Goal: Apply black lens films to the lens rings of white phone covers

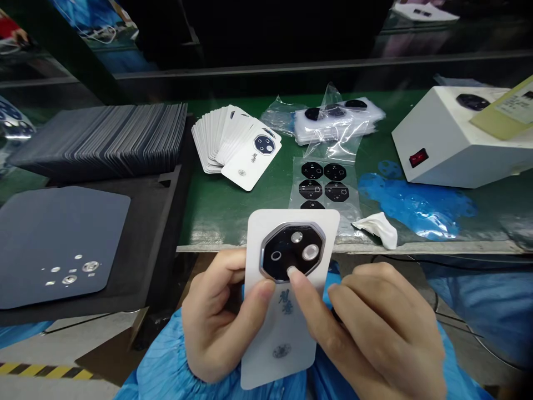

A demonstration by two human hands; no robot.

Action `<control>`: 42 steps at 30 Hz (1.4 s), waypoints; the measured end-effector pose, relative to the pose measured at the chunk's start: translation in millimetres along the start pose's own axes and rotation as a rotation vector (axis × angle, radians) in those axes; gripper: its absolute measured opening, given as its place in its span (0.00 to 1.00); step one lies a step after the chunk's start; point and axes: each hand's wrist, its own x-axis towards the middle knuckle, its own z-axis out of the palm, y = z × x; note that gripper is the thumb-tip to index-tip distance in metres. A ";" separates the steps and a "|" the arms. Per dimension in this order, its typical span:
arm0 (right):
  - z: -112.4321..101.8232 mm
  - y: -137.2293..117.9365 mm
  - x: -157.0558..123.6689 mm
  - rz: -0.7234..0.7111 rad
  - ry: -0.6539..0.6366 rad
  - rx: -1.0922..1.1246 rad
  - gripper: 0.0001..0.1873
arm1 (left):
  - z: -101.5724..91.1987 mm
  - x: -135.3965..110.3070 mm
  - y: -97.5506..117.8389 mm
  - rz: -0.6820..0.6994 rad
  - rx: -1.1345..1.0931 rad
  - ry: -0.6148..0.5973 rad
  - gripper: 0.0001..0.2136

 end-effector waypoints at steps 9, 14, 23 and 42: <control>-0.2 -1.0 -5.1 0.084 -0.058 0.011 0.17 | 0.3 -1.8 -0.2 0.042 0.054 0.013 0.07; -3.5 0.5 0.6 0.008 0.067 0.059 0.11 | 0.7 -1.6 0.6 0.040 0.024 0.004 0.08; 1.2 0.8 -6.8 0.013 -0.013 0.063 0.09 | -2.4 -2.9 -7.6 0.098 0.090 0.009 0.10; 5.7 2.6 -9.1 -0.064 0.112 0.144 0.06 | -1.3 -4.8 -10.6 0.145 0.059 -0.031 0.08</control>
